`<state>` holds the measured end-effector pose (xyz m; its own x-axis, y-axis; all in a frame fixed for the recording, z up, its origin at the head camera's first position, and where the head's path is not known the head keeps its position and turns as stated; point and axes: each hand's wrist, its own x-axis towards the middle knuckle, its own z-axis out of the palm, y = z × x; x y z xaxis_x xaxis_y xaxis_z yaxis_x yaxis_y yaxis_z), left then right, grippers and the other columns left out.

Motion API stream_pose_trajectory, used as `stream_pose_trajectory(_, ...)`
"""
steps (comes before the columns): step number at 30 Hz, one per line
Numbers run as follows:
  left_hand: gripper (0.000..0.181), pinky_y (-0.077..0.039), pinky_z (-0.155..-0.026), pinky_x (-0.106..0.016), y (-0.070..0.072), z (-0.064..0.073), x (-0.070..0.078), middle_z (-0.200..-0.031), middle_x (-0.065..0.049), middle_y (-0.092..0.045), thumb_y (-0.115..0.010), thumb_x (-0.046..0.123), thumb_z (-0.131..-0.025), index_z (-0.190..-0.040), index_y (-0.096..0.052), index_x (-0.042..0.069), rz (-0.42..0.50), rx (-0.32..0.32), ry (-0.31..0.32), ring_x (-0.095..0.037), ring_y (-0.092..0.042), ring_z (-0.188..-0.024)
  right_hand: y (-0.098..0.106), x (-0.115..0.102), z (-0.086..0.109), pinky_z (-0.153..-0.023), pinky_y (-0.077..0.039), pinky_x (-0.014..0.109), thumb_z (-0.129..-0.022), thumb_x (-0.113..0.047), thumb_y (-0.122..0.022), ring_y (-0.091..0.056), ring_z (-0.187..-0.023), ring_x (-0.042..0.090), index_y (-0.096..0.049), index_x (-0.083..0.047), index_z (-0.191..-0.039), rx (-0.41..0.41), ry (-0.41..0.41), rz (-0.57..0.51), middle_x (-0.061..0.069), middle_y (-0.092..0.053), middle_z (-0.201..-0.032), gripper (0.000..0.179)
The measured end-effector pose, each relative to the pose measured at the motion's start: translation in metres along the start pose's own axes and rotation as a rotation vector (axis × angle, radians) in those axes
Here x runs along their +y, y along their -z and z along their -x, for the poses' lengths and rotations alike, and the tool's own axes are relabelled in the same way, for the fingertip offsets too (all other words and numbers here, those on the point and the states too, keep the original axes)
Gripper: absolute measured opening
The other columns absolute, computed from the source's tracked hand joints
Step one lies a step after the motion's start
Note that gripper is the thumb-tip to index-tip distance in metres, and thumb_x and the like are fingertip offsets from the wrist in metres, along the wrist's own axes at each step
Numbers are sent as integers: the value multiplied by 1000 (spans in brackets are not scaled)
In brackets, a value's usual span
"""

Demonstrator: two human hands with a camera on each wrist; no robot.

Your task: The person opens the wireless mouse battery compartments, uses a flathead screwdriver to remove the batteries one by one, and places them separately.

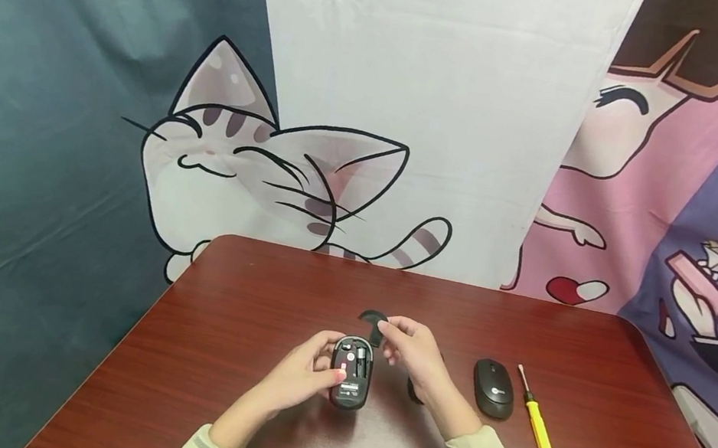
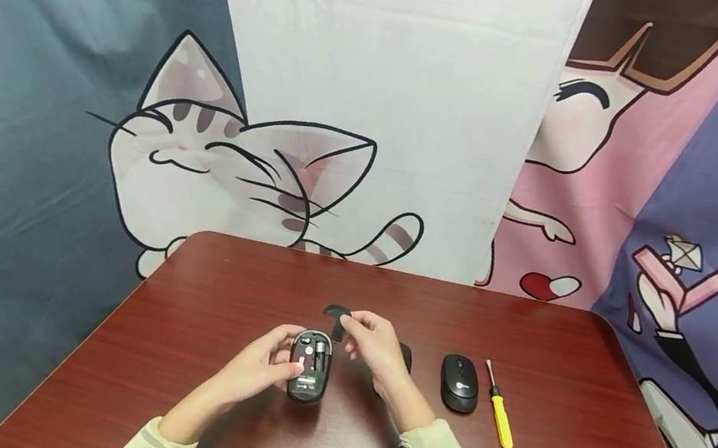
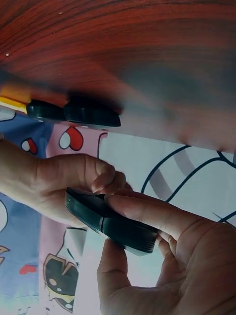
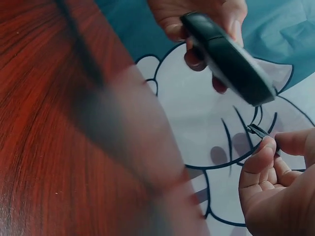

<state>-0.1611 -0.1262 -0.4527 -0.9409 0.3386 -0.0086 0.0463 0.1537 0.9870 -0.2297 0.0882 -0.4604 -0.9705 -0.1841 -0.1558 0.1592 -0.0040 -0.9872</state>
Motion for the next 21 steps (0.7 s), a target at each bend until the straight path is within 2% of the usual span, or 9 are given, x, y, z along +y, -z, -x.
stream_pose_trajectory(14, 55, -63, -67, -36, 9, -2, 0, -121, -21, -64, -67, 5, -91, -140, -45, -2, 13, 60, 11, -23, -70, -94, -16, 30, -23, -48, -46, 20, -97, -11, -63, -52, -54, 9, -64, 5, -105, -25, -59, 55, 2, -57, -70, 18)
stream_pose_trajectory(21, 54, -63, -68, -36, 11, -4, -1, -122, -22, -64, -66, 4, -91, -140, -45, -2, 32, 64, 13, -24, -70, -96, -22, 43, -32, -47, -47, 20, -97, -10, -63, -54, -54, 10, -65, 3, -100, 5, -75, 142, 1, -56, -68, 14)
